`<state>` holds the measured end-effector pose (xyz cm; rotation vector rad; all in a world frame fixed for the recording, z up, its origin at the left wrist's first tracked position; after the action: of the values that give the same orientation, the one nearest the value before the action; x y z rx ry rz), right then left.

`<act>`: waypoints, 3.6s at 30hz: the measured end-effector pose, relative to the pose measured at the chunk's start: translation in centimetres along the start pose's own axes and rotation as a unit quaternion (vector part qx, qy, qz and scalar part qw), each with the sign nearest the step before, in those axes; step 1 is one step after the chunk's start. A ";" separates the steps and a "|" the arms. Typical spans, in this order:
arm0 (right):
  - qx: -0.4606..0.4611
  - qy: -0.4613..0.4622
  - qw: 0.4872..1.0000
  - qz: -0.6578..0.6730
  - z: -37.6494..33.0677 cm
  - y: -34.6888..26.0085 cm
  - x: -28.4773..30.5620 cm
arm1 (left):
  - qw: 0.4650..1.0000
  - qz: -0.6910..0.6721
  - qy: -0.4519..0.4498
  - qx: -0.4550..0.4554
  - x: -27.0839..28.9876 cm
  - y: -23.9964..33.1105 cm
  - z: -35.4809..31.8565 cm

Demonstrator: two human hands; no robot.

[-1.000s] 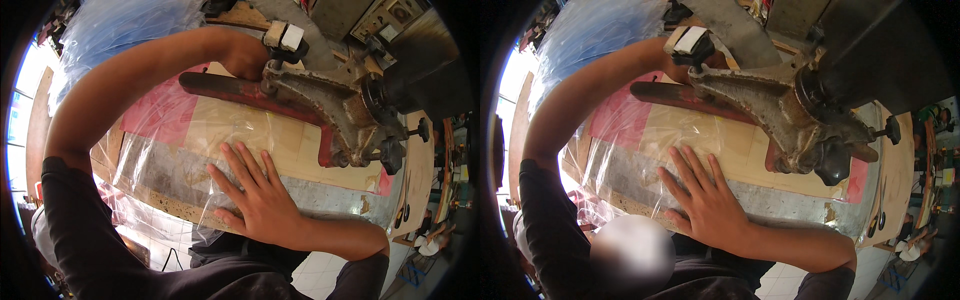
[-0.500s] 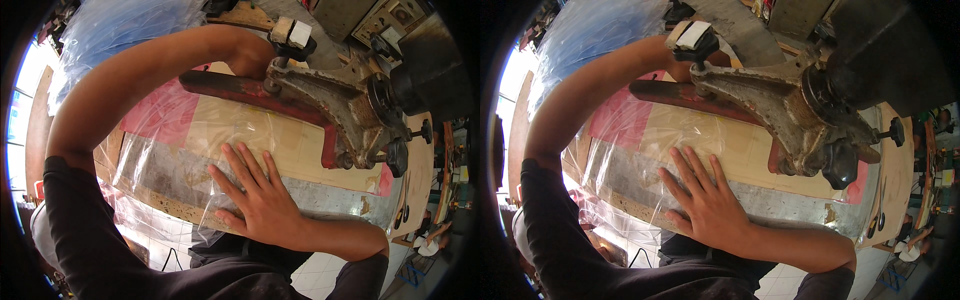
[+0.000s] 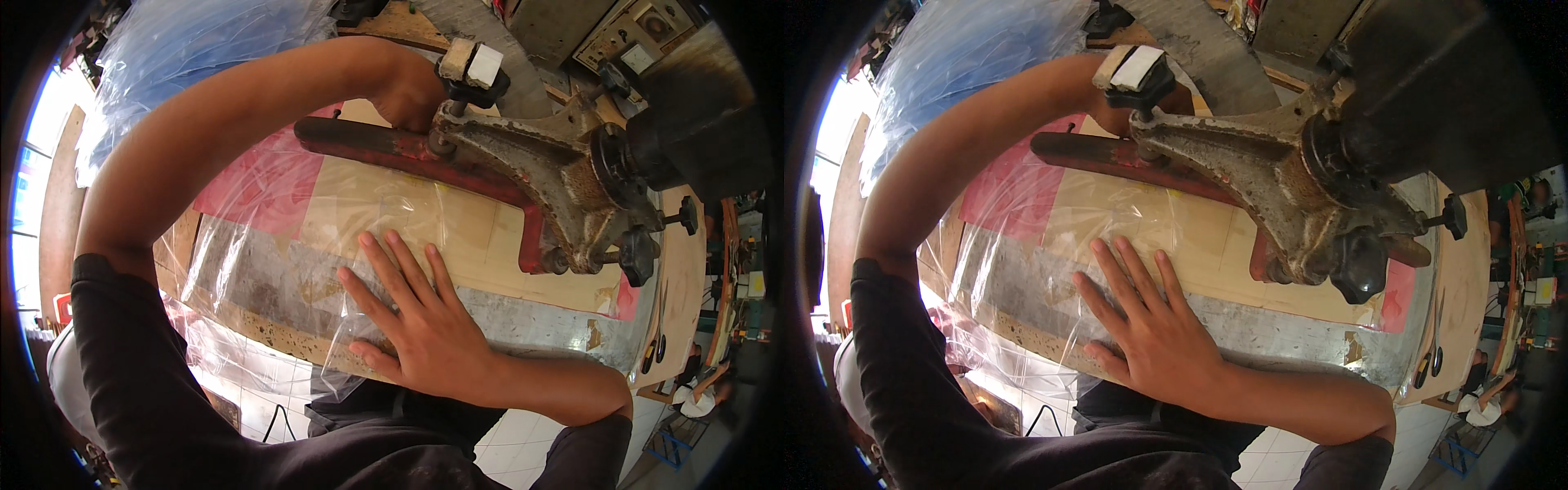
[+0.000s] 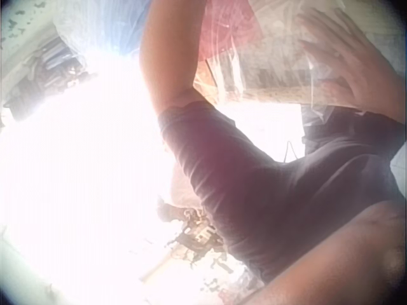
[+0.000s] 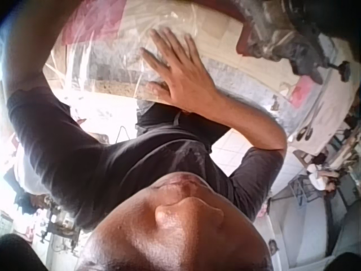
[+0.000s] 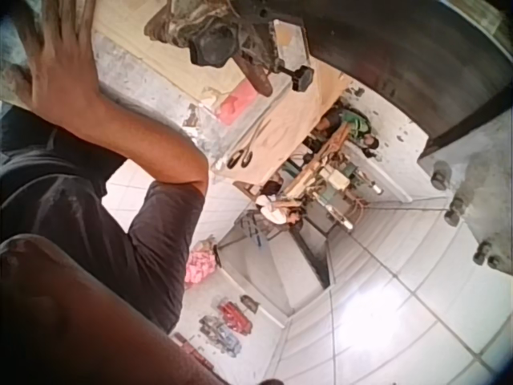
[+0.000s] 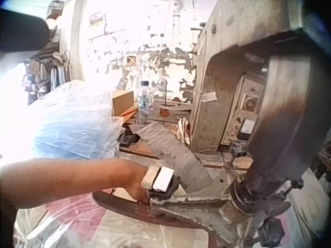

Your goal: The person cuts a plastic piece with scissors, aligns a plastic sheet on the table, and presses the heat sealer arm down onto the plastic.

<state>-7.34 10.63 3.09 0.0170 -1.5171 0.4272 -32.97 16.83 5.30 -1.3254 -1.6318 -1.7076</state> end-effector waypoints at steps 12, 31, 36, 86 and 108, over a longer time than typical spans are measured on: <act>0.005 0.011 1.000 -0.007 0.0 -0.2 0.0 | 0.999 0.037 0.013 0.021 -0.3 -1.2 -0.3; 0.008 0.013 1.000 -0.009 -0.1 -0.3 -0.1 | 1.000 0.019 -0.008 0.023 -0.5 -1.2 -0.2; 0.009 0.014 1.000 -0.012 0.0 -0.4 -0.1 | 1.000 -0.001 0.006 0.016 -0.4 -1.2 -0.5; -0.074 0.027 0.993 -0.090 -0.2 4.5 2.6 | 0.992 -0.050 -0.115 -0.003 -2.9 -5.9 1.4; -0.053 0.005 0.992 -0.110 -0.3 4.6 2.7 | 0.991 0.065 -0.095 0.063 -1.6 -4.1 0.8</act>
<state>-8.39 15.66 4.57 0.0975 -1.5067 0.1684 -35.37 18.01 1.75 -1.5353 -1.6832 -1.4164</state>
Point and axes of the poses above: each hand's wrist, its own z-axis towards the middle knuckle, its own x-axis out of the back of the hand, y = z × x, the point moved 5 cm from there along z, towards the middle knuckle, and after that the axes turned 11 degrees about -z, right-handed, at the moved point
